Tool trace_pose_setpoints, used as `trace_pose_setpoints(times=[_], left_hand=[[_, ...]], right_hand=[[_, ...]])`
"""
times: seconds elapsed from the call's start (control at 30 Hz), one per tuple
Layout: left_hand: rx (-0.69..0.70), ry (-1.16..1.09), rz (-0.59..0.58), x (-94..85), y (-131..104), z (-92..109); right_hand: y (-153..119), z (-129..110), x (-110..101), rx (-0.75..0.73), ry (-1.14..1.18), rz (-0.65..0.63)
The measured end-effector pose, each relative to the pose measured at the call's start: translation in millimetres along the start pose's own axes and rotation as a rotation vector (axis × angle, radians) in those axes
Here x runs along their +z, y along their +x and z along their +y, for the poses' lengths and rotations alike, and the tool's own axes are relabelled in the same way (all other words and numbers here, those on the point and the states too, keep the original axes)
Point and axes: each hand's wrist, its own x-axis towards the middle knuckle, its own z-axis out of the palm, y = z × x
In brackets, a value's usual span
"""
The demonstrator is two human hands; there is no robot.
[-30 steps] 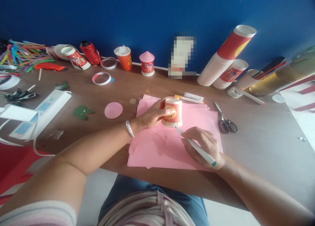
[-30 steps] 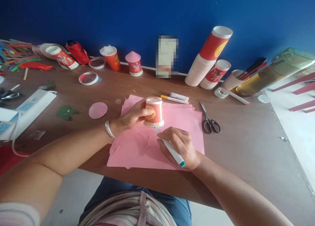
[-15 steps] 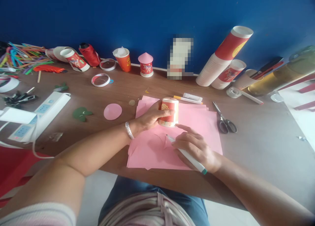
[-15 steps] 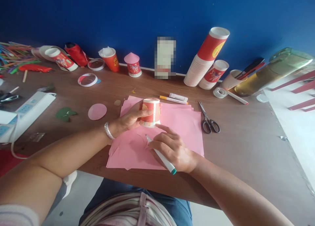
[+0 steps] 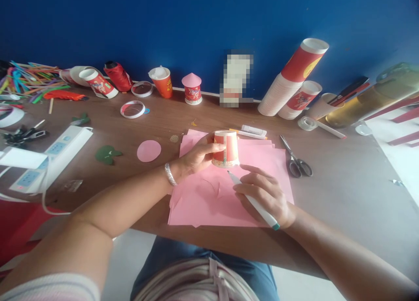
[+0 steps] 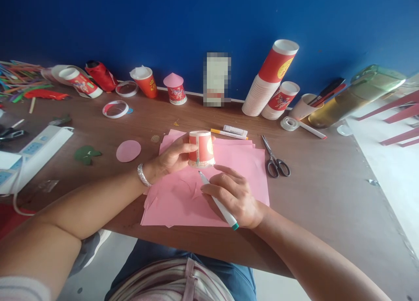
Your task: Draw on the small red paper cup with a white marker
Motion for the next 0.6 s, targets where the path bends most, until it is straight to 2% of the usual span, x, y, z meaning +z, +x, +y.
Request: trace_pose_setpoints(times=[0.37,0.6], left_hand=[[-0.022,0.041,-0.021,-1.9,-1.3,-2.5],[-0.032,0.14,-0.066,6.5,-6.4,6.7]], right_hand=[[1.4,0.6,-0.7,-0.052,0.015,-0.136],[2.9,-1.9,4.2,-0.048,-0.001,-0.062]])
